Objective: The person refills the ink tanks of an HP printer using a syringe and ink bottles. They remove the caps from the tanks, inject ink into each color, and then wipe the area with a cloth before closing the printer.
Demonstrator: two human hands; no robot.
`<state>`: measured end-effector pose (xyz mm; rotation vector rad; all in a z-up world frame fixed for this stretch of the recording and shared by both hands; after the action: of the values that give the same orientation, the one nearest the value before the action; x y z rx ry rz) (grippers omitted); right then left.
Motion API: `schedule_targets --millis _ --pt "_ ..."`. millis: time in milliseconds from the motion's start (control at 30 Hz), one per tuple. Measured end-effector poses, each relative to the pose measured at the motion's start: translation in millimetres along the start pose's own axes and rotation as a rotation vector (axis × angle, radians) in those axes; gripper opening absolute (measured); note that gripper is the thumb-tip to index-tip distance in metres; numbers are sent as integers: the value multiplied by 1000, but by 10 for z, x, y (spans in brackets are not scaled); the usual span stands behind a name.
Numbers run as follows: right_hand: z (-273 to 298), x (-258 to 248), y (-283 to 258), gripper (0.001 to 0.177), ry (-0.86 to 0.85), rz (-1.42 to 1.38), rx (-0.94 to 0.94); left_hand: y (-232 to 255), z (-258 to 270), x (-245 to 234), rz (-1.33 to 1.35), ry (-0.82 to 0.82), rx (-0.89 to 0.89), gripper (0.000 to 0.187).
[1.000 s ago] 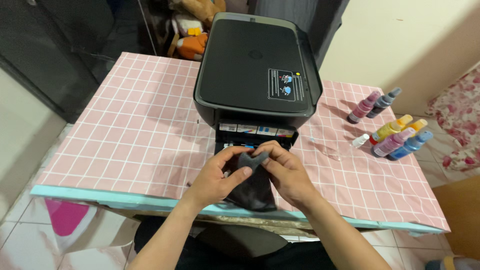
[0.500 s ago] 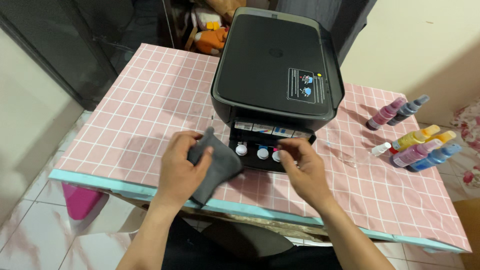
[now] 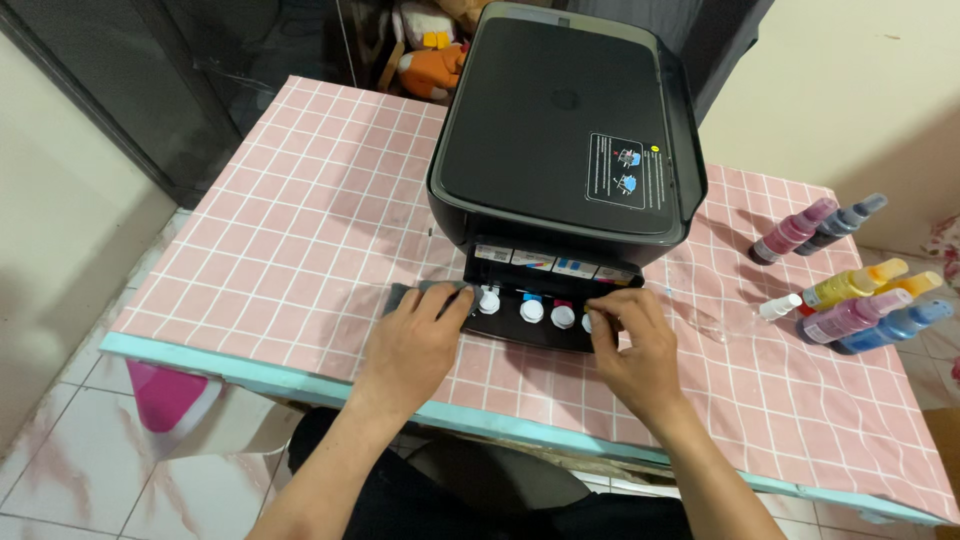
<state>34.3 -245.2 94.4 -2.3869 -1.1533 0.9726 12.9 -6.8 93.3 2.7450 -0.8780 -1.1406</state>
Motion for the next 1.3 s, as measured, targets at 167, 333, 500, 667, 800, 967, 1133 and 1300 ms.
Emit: schedule_targets --millis 167,333,500,667,800,967,1133,1300 --pt "63 94 -98 16 4 29 -145 0 -113 39 -34 -56 71 45" --pt "141 115 -142 21 34 95 -239 -38 -38 28 64 -39 -7 39" --pt "179 149 -113 23 44 119 -216 -130 -64 58 113 -38 -19 35" --pt "207 151 -106 24 48 135 -231 -92 -102 116 43 -51 61 41" --pt "223 142 -86 23 59 133 -222 -31 9 6 89 8 -11 32" --pt "227 143 -83 23 61 127 -224 -24 9 30 22 -23 -32 38" --pt "225 135 -94 23 59 140 -238 -33 -80 129 -22 -33 10 41" --pt "234 130 -102 23 64 144 -235 -15 15 124 -32 -37 -65 40"
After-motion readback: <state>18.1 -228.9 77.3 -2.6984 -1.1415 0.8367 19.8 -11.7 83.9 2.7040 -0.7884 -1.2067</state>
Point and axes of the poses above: each hand's wrist, its own z-axis away from the middle knuckle, its own x-axis out of the palm, y = z × x, the point moved 8 cm from there along -z, towards the middle knuckle, and after that the axes turned 10 degrees about y, right-handed, at the moved point
